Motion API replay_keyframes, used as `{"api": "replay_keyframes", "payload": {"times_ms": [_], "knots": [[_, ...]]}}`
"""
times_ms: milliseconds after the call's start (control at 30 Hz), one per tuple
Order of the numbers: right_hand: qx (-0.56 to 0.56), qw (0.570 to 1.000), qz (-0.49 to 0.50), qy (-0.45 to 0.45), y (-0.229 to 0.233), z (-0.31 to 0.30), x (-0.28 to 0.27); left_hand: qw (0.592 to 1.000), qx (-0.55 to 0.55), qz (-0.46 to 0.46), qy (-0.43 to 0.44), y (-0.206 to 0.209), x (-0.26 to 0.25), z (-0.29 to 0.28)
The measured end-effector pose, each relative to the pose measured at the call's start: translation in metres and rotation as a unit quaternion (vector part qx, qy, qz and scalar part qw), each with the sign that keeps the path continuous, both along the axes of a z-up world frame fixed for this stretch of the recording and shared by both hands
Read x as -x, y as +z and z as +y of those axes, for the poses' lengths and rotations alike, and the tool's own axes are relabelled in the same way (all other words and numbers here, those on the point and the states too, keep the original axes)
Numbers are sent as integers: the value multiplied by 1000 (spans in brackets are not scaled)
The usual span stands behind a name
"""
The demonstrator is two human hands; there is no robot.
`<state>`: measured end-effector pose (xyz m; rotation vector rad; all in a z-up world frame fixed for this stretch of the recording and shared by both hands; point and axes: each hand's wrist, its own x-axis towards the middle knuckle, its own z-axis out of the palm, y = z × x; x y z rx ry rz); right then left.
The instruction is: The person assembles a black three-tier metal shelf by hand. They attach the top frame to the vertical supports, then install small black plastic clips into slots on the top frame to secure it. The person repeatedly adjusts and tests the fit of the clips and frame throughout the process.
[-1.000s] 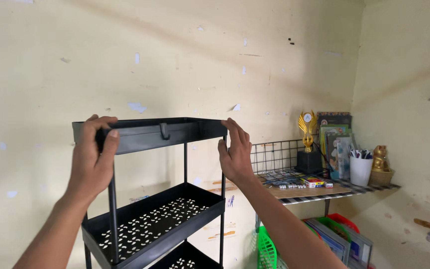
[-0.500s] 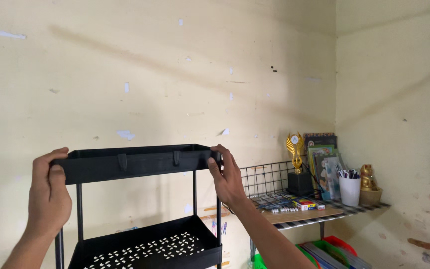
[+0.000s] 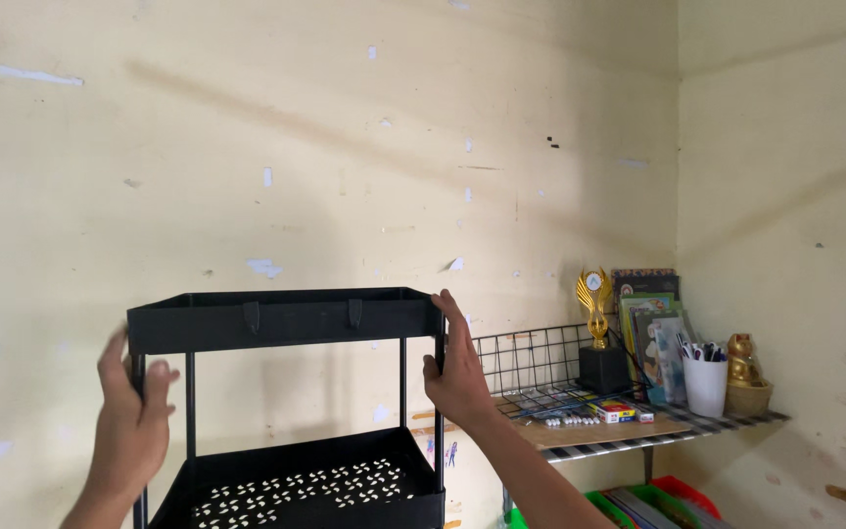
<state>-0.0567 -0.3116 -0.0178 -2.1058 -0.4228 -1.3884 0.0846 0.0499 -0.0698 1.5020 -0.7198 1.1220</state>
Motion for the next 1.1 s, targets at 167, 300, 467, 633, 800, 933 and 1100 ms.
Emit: {"api": "replay_keyframes", "payload": {"times_ms": [167,300,467,633,800,933,1100], "knots": [[-65,993,83,44,-62,-13,-21,989,5,139,48,-149,-85,4],[-99,975,183,77,-130,-16,-30,981,31,184,59,-213,-134,11],[-185,971,140,64,-167,-13,-43,988,77,132,33,-226,-131,-1],[-185,970,145,56,-172,-16,-44,982,59,167,63,-200,-83,-6],[-122,990,31,63,-176,-7,-37,997,13,73,32,-165,-10,-6],[-173,976,127,26,-185,-5,-30,965,1,257,49,-153,38,-8],[-152,981,86,84,-187,-5,-24,957,-20,287,42,-149,55,-7]]}}
